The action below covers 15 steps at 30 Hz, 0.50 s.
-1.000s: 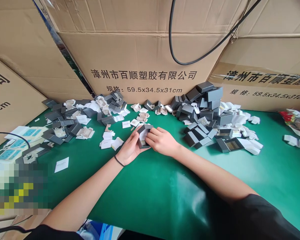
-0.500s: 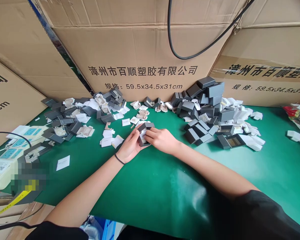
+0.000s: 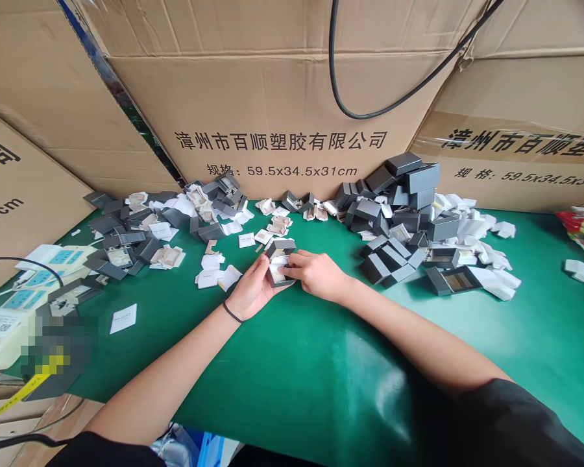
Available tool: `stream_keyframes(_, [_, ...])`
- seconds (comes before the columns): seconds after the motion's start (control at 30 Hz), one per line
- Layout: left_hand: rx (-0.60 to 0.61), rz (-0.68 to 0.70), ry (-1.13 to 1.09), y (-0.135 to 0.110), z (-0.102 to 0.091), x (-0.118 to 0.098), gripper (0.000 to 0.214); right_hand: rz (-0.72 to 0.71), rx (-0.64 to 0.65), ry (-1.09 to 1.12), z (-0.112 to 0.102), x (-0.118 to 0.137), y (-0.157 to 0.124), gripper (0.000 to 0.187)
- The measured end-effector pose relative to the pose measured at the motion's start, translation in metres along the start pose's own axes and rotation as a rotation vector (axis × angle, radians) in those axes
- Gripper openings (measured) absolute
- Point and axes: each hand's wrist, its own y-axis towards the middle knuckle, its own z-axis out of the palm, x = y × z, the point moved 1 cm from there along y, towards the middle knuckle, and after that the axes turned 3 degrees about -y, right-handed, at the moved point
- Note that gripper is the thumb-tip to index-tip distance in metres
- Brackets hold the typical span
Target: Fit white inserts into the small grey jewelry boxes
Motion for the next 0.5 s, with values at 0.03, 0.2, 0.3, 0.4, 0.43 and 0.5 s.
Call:
stream_keyframes(0.03, [0.003, -0.008, -0.005, 0.000, 0.000, 0.000, 0.034, 0.003, -0.004, 0.007, 0.001, 0.000, 0.000, 0.037])
stream_keyframes(0.2, [-0.022, -0.034, -0.056, 0.002, -0.003, -0.002, 0.040, 0.058, -0.169, 0.038, 0.010, 0.000, -0.002, 0.033])
stream_keyframes(0.3, [-0.025, -0.036, -0.077, 0.003, -0.006, -0.001, 0.040, 0.128, -0.268, 0.065, 0.015, 0.001, -0.003, 0.038])
stream_keyframes(0.4, [0.004, -0.043, -0.077, 0.003, -0.008, 0.000, 0.039, 0.221, -0.294, 0.090, 0.016, 0.002, -0.003, 0.041])
stream_keyframes(0.43, [0.005, -0.047, -0.078, 0.003, -0.007, 0.000, 0.039, 0.247, -0.289, 0.096, 0.016, 0.002, -0.003, 0.041])
stream_keyframes(0.5, [-0.009, -0.059, -0.084, 0.003, -0.006, -0.001, 0.038, 0.278, -0.262, 0.103, 0.015, 0.002, -0.002, 0.040])
